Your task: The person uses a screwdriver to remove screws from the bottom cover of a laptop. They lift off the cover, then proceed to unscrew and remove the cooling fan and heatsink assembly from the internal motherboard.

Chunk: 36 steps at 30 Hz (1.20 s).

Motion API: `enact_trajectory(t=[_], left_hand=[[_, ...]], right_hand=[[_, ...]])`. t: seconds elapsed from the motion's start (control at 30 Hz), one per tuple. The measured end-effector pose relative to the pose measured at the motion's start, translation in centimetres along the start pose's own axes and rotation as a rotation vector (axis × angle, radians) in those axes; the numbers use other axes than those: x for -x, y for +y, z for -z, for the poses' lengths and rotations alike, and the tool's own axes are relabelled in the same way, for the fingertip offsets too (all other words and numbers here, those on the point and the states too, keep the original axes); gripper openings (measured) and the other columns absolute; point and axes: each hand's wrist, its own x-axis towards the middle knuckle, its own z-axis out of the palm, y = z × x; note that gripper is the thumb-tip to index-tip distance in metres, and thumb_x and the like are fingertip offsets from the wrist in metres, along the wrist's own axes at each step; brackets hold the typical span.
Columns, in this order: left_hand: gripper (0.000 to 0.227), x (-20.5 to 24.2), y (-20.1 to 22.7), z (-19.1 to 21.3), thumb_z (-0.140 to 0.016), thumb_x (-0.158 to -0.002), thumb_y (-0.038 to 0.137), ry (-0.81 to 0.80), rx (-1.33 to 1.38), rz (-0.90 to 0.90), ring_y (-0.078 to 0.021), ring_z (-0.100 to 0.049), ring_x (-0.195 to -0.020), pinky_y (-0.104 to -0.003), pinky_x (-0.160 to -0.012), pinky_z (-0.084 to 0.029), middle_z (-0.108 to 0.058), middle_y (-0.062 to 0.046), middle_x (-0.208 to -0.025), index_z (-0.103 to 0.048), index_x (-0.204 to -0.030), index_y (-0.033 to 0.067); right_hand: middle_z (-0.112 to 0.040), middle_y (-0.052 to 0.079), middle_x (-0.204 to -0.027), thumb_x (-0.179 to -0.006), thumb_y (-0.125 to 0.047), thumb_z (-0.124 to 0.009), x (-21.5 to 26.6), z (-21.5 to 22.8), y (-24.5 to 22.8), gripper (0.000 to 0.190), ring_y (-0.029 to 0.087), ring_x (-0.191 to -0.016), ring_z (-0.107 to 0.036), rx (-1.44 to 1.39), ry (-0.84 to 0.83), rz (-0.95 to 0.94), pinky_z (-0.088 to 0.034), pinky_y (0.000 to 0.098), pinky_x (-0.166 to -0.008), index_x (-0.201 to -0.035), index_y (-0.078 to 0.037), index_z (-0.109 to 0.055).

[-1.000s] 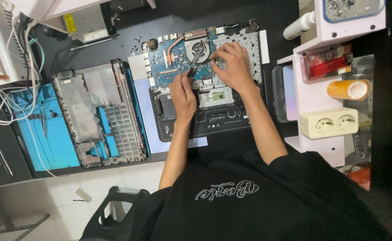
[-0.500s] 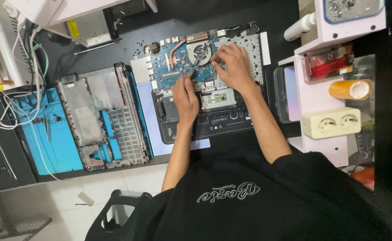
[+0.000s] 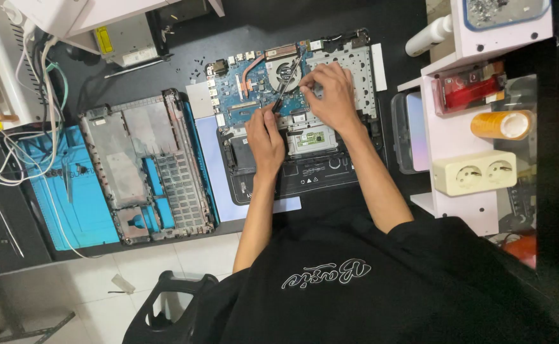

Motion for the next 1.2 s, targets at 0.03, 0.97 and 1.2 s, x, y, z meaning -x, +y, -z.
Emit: enact_trajectory(t=[0.03, 0.97, 1.2], left_hand=[[0.032, 0.1, 0.0, 0.0, -0.04, -0.112, 0.021, 0.0, 0.002, 0.001, -0.0286, -0.061, -0.089, -0.04, -0.089, -0.041, -0.071, -0.009, -0.09, -0.066, -0.116, 0.003], [0.044, -1.2, 1.7, -0.3, -0.033, -0.115, 0.029, -0.019, 0.15, 0.158, -0.0228, -0.066, -0.077, -0.037, -0.074, -0.049, -0.069, -0.011, -0.082, -0.062, -0.135, 0.0022], [0.049, -1.1, 3.3, 0.1, -0.029, -0.115, 0.029, 0.034, 0.307, 0.165, -0.0192, -0.063, -0.098, -0.034, -0.091, -0.05, -0.072, -0.014, -0.117, -0.061, -0.137, -0.0016]], right_hand=[[-0.068, -0.001, -0.093, -0.086, -0.01, -0.076, 0.1, -0.2, 0.0, 0.005, 0.023, -0.102, -0.06, -0.013, 0.004, -0.042, -0.04, 0.0408, -0.094, -0.091, -0.011, -0.075], [-0.079, 0.011, -0.116, -0.088, 0.002, -0.074, 0.7, 0.4, -0.1, 0.033, 0.016, -0.093, -0.076, -0.359, 0.105, -0.104, -0.049, 0.0355, -0.103, -0.12, 0.0, -0.067], [-0.078, 0.013, -0.118, -0.092, 0.004, -0.071, 0.6, 0.3, -0.2, 0.03, 0.017, -0.109, -0.074, -0.575, 0.132, -0.2, -0.058, 0.0301, -0.098, -0.122, 0.002, -0.065]])
